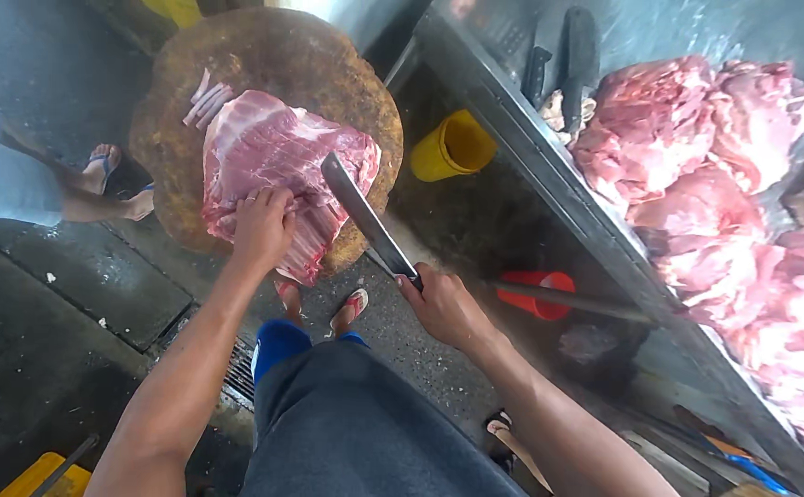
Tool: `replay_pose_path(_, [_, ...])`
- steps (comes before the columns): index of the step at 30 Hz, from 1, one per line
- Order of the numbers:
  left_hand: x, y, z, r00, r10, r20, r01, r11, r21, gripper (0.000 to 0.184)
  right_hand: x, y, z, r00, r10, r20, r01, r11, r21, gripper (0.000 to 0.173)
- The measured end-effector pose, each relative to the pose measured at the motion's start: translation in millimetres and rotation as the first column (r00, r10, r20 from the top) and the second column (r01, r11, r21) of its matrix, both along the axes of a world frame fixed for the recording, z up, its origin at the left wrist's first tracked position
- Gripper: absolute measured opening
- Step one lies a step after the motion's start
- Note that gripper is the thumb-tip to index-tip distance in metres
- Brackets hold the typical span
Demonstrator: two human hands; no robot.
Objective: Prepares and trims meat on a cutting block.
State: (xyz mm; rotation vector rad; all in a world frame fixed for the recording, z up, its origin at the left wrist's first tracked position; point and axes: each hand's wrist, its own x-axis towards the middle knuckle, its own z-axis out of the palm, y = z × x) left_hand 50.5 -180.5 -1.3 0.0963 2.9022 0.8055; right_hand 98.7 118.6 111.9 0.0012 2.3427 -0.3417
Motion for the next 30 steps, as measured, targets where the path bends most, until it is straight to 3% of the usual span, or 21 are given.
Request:
replay_pose_path(4, [1, 2, -2, 0.999, 0.039, -0.017, -0.039, 0.999, -0.029, 0.032, 0, -8, -7, 0.992, 0.107, 0.064, -0.111, 0.992, 0.059, 0.041])
replay_pose_path(8, [-4, 6, 1, 1.000, -0.005, 0.030, 0.008, 0.997, -0.075, 0.042, -9, -13, -13, 0.993, 0.108, 0.044, -0.112, 0.988, 0.107, 0.041])
replay_pose_path(12, [-9, 5, 4, 0.993, -0.100, 0.065, 0.109, 0.983, -0.145, 0.031, -11, -12, -12, 0.994, 0.099, 0.044, -0.103, 0.990, 0.101, 0.041])
replay_pose_path(17, [-13, 10, 13, 0.967, -0.193, 0.167, 0.238, 0.918, -0.317, 0.037, -16, -11, -10, 0.993, 0.093, 0.071, -0.101, 0.988, 0.115, 0.041])
replay_pose_path(30, [-5, 22, 15, 0.973, -0.131, 0.188, 0.201, 0.880, -0.429, 0.047, -9, -9, -11, 0.993, 0.076, 0.089, -0.084, 0.993, 0.086, 0.041])
